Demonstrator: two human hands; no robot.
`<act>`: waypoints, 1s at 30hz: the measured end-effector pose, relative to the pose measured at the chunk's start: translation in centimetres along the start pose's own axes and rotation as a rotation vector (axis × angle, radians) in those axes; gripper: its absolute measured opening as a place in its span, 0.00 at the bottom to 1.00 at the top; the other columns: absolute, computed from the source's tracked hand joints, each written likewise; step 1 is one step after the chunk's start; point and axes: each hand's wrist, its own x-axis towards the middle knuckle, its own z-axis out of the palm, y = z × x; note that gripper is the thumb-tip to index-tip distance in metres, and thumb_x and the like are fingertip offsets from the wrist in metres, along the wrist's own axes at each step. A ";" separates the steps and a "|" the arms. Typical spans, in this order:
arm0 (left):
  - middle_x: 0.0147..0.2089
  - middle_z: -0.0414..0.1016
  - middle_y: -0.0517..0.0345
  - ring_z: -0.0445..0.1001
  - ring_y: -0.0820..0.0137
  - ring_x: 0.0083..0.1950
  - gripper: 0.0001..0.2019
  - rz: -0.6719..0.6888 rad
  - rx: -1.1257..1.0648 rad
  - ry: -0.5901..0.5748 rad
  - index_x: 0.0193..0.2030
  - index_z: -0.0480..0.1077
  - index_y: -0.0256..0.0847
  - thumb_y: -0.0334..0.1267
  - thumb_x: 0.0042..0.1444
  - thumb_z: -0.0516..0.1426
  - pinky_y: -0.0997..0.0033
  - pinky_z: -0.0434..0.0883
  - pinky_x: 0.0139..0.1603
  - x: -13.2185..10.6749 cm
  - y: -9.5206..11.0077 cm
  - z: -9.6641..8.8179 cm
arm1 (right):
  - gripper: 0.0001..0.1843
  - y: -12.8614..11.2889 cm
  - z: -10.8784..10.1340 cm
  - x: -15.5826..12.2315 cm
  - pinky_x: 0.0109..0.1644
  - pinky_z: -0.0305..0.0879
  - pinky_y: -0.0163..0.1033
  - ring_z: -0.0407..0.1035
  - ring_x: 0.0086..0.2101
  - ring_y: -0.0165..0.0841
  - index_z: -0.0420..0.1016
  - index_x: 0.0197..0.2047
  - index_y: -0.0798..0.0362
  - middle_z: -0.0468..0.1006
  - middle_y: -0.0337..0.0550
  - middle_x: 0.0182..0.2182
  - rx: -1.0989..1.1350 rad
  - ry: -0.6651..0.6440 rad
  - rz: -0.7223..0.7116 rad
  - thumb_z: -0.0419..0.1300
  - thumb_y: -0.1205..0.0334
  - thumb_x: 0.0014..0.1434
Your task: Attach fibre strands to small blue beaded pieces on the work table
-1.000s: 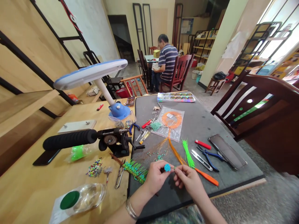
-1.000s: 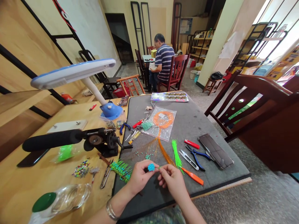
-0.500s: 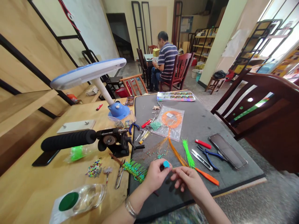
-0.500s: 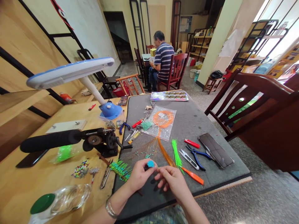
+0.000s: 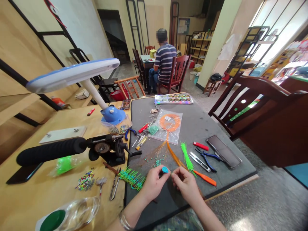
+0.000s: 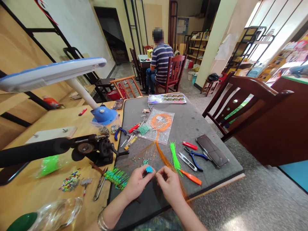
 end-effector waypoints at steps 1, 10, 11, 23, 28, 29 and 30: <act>0.27 0.71 0.58 0.67 0.70 0.31 0.10 -0.008 -0.006 0.000 0.28 0.69 0.37 0.40 0.56 0.55 0.73 0.63 0.34 0.0 0.0 0.0 | 0.14 0.0 0.1 -0.1 0.21 0.60 0.31 0.65 0.20 0.28 0.66 0.26 0.52 0.69 0.35 0.19 0.007 0.000 0.009 0.57 0.51 0.55; 0.27 0.72 0.58 0.67 0.69 0.31 0.12 -0.025 -0.039 0.056 0.29 0.70 0.37 0.43 0.56 0.55 0.72 0.63 0.35 0.1 0.0 -0.3 | 0.12 -0.7 -7.5 -1.5 0.40 0.66 0.40 0.72 0.35 0.38 0.75 0.36 0.51 0.78 0.46 0.33 -0.702 0.210 -0.256 0.56 0.52 0.58; 0.27 0.72 0.58 0.67 0.69 0.31 0.12 -0.028 -0.050 0.064 0.28 0.69 0.37 0.44 0.55 0.55 0.72 0.63 0.35 0.1 0.0 -0.3 | 0.12 -0.5 -8.8 -1.7 0.42 0.65 0.42 0.71 0.37 0.40 0.75 0.36 0.51 0.78 0.46 0.34 -0.804 0.223 -0.277 0.56 0.52 0.58; 0.26 0.72 0.57 0.69 0.69 0.30 0.10 -0.064 -0.202 0.131 0.26 0.71 0.37 0.42 0.52 0.58 0.72 0.65 0.35 0.4 0.2 -0.4 | 0.12 0.7 -10.5 -2.9 0.38 0.68 0.39 0.73 0.33 0.37 0.67 0.39 0.50 0.77 0.45 0.32 -0.604 0.306 -0.221 0.53 0.50 0.59; 0.25 0.72 0.58 0.68 0.69 0.30 0.10 -0.064 -0.217 0.158 0.26 0.70 0.37 0.42 0.52 0.58 0.72 0.64 0.35 0.4 0.3 -0.4 | 0.18 -1.1 -6.7 -2.8 0.39 0.68 0.37 0.73 0.35 0.38 0.70 0.45 0.53 0.79 0.48 0.35 -0.332 0.232 -0.186 0.55 0.50 0.58; 0.25 0.72 0.58 0.68 0.69 0.30 0.10 -0.064 -0.219 0.162 0.26 0.70 0.37 0.41 0.52 0.58 0.72 0.64 0.34 0.4 0.3 -0.4 | 0.17 -1.2 -5.8 -2.7 0.39 0.68 0.37 0.73 0.35 0.39 0.73 0.44 0.53 0.79 0.48 0.35 -0.314 0.208 -0.182 0.55 0.50 0.58; 0.25 0.71 0.58 0.68 0.69 0.30 0.10 -0.063 -0.218 0.167 0.26 0.70 0.37 0.41 0.52 0.58 0.72 0.64 0.34 0.4 0.3 -0.4 | 0.17 -1.3 -5.0 -2.6 0.39 0.68 0.37 0.73 0.35 0.38 0.74 0.42 0.53 0.79 0.47 0.34 -0.299 0.184 -0.172 0.55 0.50 0.58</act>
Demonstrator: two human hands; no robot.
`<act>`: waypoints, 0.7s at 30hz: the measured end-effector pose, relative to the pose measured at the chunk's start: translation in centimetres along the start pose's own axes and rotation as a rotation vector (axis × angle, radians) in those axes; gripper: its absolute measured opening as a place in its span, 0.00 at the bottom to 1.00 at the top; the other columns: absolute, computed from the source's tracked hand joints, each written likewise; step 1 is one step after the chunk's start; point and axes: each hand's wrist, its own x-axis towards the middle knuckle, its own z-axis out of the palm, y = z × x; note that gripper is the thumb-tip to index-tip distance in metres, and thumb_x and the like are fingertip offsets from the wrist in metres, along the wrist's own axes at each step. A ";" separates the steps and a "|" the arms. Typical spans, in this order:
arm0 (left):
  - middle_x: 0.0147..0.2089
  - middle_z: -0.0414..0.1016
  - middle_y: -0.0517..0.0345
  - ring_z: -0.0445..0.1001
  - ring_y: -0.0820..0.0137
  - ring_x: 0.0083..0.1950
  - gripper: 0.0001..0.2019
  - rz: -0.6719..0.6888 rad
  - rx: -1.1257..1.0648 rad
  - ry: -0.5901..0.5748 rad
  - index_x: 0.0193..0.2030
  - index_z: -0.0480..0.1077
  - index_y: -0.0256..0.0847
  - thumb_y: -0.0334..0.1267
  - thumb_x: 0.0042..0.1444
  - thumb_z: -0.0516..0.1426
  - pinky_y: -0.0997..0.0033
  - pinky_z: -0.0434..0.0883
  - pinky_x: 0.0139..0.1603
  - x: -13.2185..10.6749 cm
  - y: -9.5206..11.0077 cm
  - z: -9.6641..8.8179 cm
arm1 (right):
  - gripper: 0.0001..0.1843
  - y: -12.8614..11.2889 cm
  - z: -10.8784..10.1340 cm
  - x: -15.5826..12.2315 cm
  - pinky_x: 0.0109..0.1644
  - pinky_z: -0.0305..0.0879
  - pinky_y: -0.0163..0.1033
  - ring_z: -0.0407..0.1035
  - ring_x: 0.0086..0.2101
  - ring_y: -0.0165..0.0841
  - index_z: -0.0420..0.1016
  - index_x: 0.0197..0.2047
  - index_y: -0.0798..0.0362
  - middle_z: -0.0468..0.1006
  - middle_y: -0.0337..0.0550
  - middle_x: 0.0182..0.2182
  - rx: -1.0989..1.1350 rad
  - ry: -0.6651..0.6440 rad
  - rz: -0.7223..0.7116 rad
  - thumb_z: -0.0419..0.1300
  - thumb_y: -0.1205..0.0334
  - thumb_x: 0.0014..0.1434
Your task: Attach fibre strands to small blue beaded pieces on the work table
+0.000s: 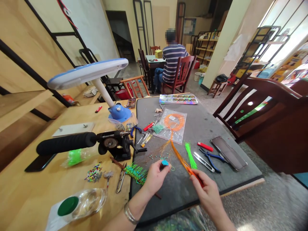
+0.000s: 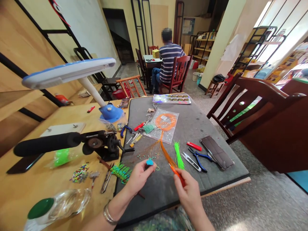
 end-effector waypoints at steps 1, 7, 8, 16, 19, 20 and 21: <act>0.25 0.71 0.58 0.68 0.70 0.30 0.10 0.002 0.003 0.006 0.26 0.70 0.37 0.41 0.52 0.58 0.72 0.64 0.34 0.0 0.0 0.0 | 0.17 -0.2 0.7 0.0 0.39 0.67 0.37 0.73 0.34 0.38 0.75 0.39 0.53 0.79 0.46 0.32 0.017 -0.022 0.012 0.54 0.49 0.59; 0.26 0.71 0.58 0.67 0.70 0.30 0.10 0.018 0.037 0.020 0.27 0.69 0.37 0.41 0.54 0.57 0.72 0.64 0.34 -0.2 -0.2 0.0 | 0.18 -0.5 3.3 -0.3 0.20 0.60 0.31 0.67 0.21 0.30 0.66 0.32 0.51 0.76 0.40 0.25 0.246 -0.289 0.171 0.52 0.44 0.58; 0.26 0.71 0.58 0.67 0.70 0.30 0.10 0.019 0.037 0.022 0.27 0.69 0.37 0.41 0.54 0.57 0.72 0.64 0.35 -0.3 -0.2 0.1 | 0.18 -0.5 3.5 -0.3 0.18 0.58 0.30 0.65 0.19 0.28 0.65 0.33 0.51 0.76 0.39 0.24 0.270 -0.319 0.183 0.52 0.43 0.59; 0.25 0.69 0.60 0.65 0.72 0.28 0.10 -0.038 -0.057 -0.026 0.27 0.69 0.36 0.42 0.52 0.58 0.74 0.63 0.32 -0.5 0.0 0.5 | 0.23 -0.7 4.3 0.6 0.20 0.54 0.31 0.60 0.16 0.27 0.65 0.50 0.53 0.76 0.38 0.23 0.246 -0.297 0.136 0.50 0.45 0.60; 0.23 0.67 0.62 0.61 0.75 0.25 0.11 -0.107 -0.114 -0.053 0.28 0.69 0.36 0.43 0.52 0.58 0.75 0.60 0.28 -0.4 -0.2 0.7 | 0.19 -0.7 3.8 0.6 0.25 0.58 0.32 0.64 0.19 0.29 0.68 0.48 0.53 0.76 0.38 0.22 0.190 -0.292 0.035 0.49 0.49 0.62; 0.23 0.66 0.63 0.61 0.75 0.24 0.12 -0.118 -0.120 -0.061 0.28 0.69 0.36 0.44 0.52 0.58 0.75 0.60 0.27 -0.4 -0.2 0.7 | 0.18 -0.7 3.6 0.5 0.27 0.60 0.32 0.66 0.21 0.30 0.68 0.48 0.52 0.75 0.37 0.22 0.154 -0.301 -0.009 0.49 0.51 0.62; 0.23 0.66 0.63 0.61 0.75 0.25 0.12 -0.114 -0.115 -0.065 0.28 0.68 0.37 0.45 0.52 0.58 0.75 0.60 0.27 -0.3 -0.2 0.7 | 0.17 -0.7 3.4 0.4 0.29 0.61 0.32 0.68 0.23 0.30 0.69 0.47 0.52 0.75 0.36 0.21 0.113 -0.310 -0.048 0.49 0.52 0.62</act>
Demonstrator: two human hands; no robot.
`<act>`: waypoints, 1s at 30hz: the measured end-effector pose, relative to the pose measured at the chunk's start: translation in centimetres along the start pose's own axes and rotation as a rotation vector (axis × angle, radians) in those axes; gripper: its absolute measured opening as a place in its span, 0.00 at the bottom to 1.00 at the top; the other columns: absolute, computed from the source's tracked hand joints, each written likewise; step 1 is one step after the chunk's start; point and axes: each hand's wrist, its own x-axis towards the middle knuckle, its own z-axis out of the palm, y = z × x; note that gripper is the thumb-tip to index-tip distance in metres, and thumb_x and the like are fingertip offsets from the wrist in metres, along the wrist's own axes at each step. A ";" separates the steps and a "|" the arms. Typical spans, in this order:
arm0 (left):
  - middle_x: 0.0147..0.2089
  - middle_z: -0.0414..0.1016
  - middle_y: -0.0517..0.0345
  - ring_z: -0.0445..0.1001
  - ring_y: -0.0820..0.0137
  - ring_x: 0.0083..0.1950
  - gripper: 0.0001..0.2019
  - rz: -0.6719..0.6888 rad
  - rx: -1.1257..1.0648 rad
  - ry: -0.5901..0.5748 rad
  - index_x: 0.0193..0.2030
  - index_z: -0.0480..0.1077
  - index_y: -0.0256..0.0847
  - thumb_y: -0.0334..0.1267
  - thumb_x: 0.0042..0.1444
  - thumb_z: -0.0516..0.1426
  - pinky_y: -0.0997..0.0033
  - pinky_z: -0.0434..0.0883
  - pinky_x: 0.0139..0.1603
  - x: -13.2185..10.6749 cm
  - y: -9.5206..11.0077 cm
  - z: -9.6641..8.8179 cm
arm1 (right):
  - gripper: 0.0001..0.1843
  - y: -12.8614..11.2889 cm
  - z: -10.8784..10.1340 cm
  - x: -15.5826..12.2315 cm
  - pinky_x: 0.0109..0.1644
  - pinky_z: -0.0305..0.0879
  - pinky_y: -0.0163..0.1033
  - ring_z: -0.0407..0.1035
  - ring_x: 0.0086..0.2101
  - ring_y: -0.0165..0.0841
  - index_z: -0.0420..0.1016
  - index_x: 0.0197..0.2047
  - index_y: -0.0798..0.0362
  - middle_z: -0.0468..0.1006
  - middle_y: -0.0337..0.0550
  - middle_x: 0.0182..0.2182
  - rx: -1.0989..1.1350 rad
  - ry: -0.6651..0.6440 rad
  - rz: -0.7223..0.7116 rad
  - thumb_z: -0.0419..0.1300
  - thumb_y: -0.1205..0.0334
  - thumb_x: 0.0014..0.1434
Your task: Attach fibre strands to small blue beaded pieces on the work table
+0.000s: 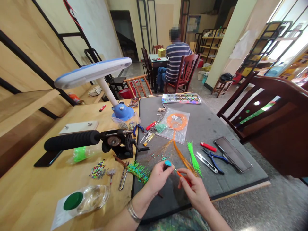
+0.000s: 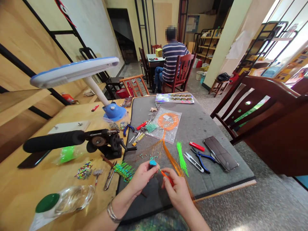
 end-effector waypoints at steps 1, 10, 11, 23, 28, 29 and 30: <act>0.23 0.66 0.62 0.62 0.74 0.25 0.12 0.018 0.020 0.001 0.27 0.68 0.37 0.45 0.52 0.58 0.75 0.60 0.28 0.0 0.0 0.0 | 0.16 0.0 -0.1 -0.1 0.30 0.61 0.32 0.68 0.23 0.30 0.70 0.47 0.52 0.74 0.36 0.21 -0.046 -0.011 -0.020 0.50 0.54 0.62; 0.25 0.70 0.59 0.65 0.71 0.29 0.10 0.178 0.225 0.084 0.26 0.69 0.38 0.41 0.53 0.57 0.74 0.62 0.33 -1.1 -0.1 0.8 | 0.16 0.2 0.2 0.1 0.28 0.60 0.33 0.69 0.22 0.32 0.70 0.48 0.50 0.73 0.35 0.19 -0.152 0.033 0.062 0.49 0.56 0.61; 0.25 0.69 0.60 0.64 0.72 0.29 0.10 0.148 0.179 0.073 0.26 0.69 0.38 0.42 0.53 0.57 0.74 0.62 0.32 -1.0 -0.3 0.8 | 0.16 0.2 0.2 0.2 0.29 0.61 0.33 0.69 0.22 0.32 0.70 0.49 0.51 0.74 0.36 0.19 -0.118 0.042 0.062 0.49 0.55 0.62; 0.26 0.71 0.58 0.67 0.69 0.30 0.08 0.247 0.374 0.141 0.27 0.69 0.39 0.38 0.54 0.56 0.73 0.60 0.33 -1.0 0.1 0.6 | 0.15 -0.6 -0.5 -0.2 0.28 0.61 0.33 0.69 0.22 0.33 0.73 0.47 0.47 0.76 0.37 0.22 -0.274 0.016 -0.003 0.49 0.59 0.61; 0.27 0.71 0.58 0.66 0.69 0.30 0.07 0.235 0.371 0.155 0.28 0.69 0.39 0.38 0.56 0.55 0.72 0.60 0.32 -1.2 -0.8 1.1 | 0.16 0.2 1.0 0.2 0.26 0.60 0.33 0.68 0.21 0.33 0.72 0.46 0.49 0.74 0.37 0.19 -0.167 0.112 0.069 0.50 0.55 0.61; 0.26 0.70 0.59 0.65 0.70 0.29 0.08 0.194 0.326 0.147 0.28 0.68 0.39 0.39 0.56 0.55 0.73 0.60 0.31 -1.1 -0.9 1.1 | 0.16 0.3 1.2 0.2 0.26 0.60 0.33 0.67 0.21 0.33 0.72 0.47 0.50 0.73 0.36 0.19 -0.120 0.114 0.080 0.49 0.54 0.61; 0.25 0.68 0.60 0.64 0.72 0.27 0.09 0.141 0.263 0.131 0.28 0.68 0.39 0.41 0.55 0.55 0.74 0.59 0.30 -0.9 -1.0 1.0 | 0.17 0.5 1.4 0.3 0.27 0.61 0.33 0.67 0.21 0.33 0.71 0.47 0.51 0.72 0.36 0.18 -0.067 0.113 0.084 0.49 0.53 0.62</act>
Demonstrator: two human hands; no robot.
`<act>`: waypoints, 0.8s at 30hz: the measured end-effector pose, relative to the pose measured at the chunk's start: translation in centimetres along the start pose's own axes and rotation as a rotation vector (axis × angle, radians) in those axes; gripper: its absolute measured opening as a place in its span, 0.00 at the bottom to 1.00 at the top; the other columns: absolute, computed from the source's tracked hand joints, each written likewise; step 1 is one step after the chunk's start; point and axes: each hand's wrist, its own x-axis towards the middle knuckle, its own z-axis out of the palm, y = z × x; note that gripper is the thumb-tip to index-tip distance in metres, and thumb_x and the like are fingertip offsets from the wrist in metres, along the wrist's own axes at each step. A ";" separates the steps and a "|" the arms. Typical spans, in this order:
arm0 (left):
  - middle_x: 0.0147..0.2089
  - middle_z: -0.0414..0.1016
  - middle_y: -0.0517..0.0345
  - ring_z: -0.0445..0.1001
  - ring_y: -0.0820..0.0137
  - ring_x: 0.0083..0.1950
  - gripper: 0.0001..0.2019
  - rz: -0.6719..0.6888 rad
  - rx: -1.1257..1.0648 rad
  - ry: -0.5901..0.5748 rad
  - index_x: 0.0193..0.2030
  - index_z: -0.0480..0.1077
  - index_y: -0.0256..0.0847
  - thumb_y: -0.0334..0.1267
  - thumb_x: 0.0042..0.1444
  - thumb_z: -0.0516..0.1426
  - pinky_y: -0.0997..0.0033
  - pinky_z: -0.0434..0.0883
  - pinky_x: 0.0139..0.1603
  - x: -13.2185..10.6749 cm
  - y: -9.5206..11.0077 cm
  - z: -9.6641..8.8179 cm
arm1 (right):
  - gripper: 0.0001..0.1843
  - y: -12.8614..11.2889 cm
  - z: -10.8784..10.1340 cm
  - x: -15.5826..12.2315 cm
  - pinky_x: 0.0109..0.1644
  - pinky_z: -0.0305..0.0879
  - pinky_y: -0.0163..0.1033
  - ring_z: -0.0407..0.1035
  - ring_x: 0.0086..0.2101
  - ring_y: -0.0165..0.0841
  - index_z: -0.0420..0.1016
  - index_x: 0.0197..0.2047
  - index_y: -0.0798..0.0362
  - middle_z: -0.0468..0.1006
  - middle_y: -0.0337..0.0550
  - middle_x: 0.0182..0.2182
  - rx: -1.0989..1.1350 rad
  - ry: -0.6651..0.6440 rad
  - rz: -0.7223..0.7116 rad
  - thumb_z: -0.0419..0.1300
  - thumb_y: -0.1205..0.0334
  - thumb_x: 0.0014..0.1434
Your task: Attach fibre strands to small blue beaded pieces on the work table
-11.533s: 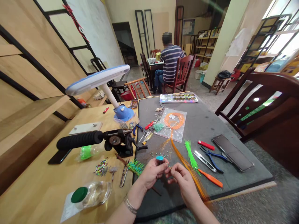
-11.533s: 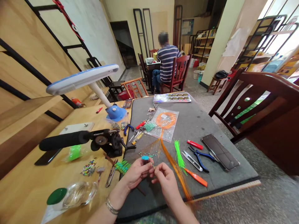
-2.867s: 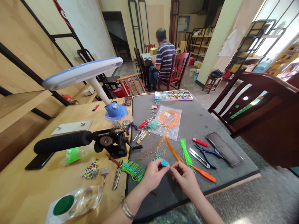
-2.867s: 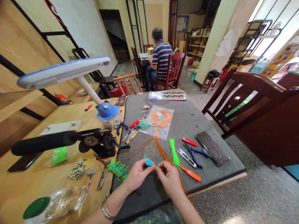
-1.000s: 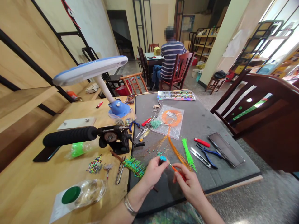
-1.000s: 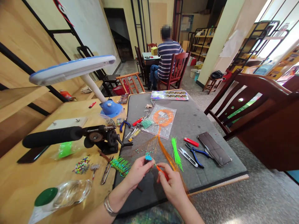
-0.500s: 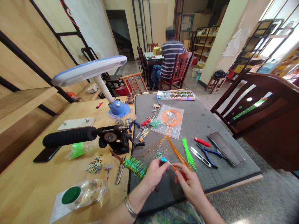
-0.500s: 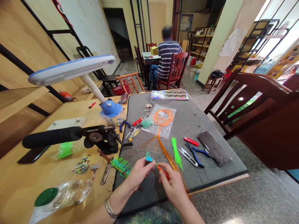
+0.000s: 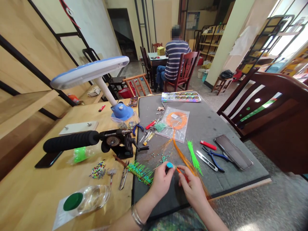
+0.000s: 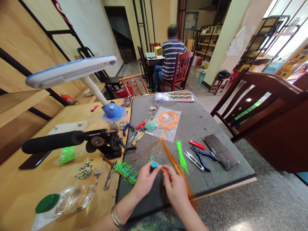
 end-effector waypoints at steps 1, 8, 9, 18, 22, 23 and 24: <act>0.25 0.67 0.61 0.62 0.73 0.26 0.10 -0.061 -0.075 -0.034 0.28 0.67 0.38 0.43 0.55 0.55 0.74 0.58 0.28 0.2 0.0 -0.1 | 0.18 0.2 0.1 0.0 0.27 0.61 0.33 0.67 0.22 0.32 0.71 0.47 0.52 0.71 0.36 0.18 0.055 -0.006 -0.001 0.49 0.53 0.62; 0.23 0.59 0.67 0.51 0.80 0.21 0.16 -0.274 -0.339 -0.329 0.29 0.62 0.37 0.50 0.48 0.59 0.77 0.49 0.21 1.7 1.1 -1.5 | 0.16 0.2 -2.0 0.2 0.31 0.62 0.32 0.69 0.24 0.30 0.71 0.50 0.52 0.75 0.38 0.24 -0.049 -0.138 -0.209 0.49 0.58 0.63; 0.23 0.58 0.68 0.51 0.80 0.21 0.16 -0.264 -0.319 -0.342 0.28 0.62 0.38 0.49 0.49 0.58 0.77 0.49 0.21 1.9 1.2 -1.6 | 0.16 0.0 -2.5 0.3 0.32 0.62 0.33 0.70 0.26 0.31 0.71 0.50 0.51 0.77 0.40 0.27 -0.110 -0.167 -0.237 0.48 0.60 0.63; 0.23 0.63 0.63 0.60 0.73 0.27 0.09 0.040 0.155 -0.251 0.24 0.63 0.39 0.37 0.55 0.54 0.73 0.57 0.30 2.3 1.5 -1.5 | 0.18 -0.9 -3.8 0.7 0.38 0.66 0.36 0.76 0.38 0.36 0.70 0.50 0.49 0.81 0.43 0.39 -0.368 -0.228 -0.262 0.46 0.66 0.61; 0.28 0.67 0.58 0.65 0.68 0.31 0.06 0.204 0.442 -0.117 0.27 0.64 0.40 0.31 0.55 0.51 0.71 0.58 0.32 1.5 1.4 -0.9 | 0.17 -0.4 -2.9 0.3 0.36 0.66 0.36 0.76 0.35 0.37 0.70 0.49 0.48 0.81 0.43 0.35 -0.422 -0.133 -0.215 0.46 0.65 0.61; 0.30 0.68 0.57 0.66 0.67 0.33 0.06 0.226 0.496 -0.093 0.29 0.64 0.40 0.29 0.55 0.51 0.70 0.58 0.33 1.2 1.3 -0.7 | 0.17 -0.4 -2.6 0.2 0.35 0.66 0.36 0.76 0.34 0.37 0.70 0.49 0.49 0.81 0.43 0.35 -0.433 -0.110 -0.207 0.46 0.65 0.61; 0.31 0.68 0.56 0.66 0.66 0.33 0.06 0.241 0.540 -0.077 0.30 0.64 0.40 0.27 0.54 0.50 0.70 0.59 0.34 1.0 1.2 -0.4 | 0.17 -0.4 -2.4 0.2 0.35 0.66 0.36 0.76 0.34 0.37 0.70 0.49 0.49 0.81 0.43 0.34 -0.442 -0.090 -0.201 0.46 0.65 0.61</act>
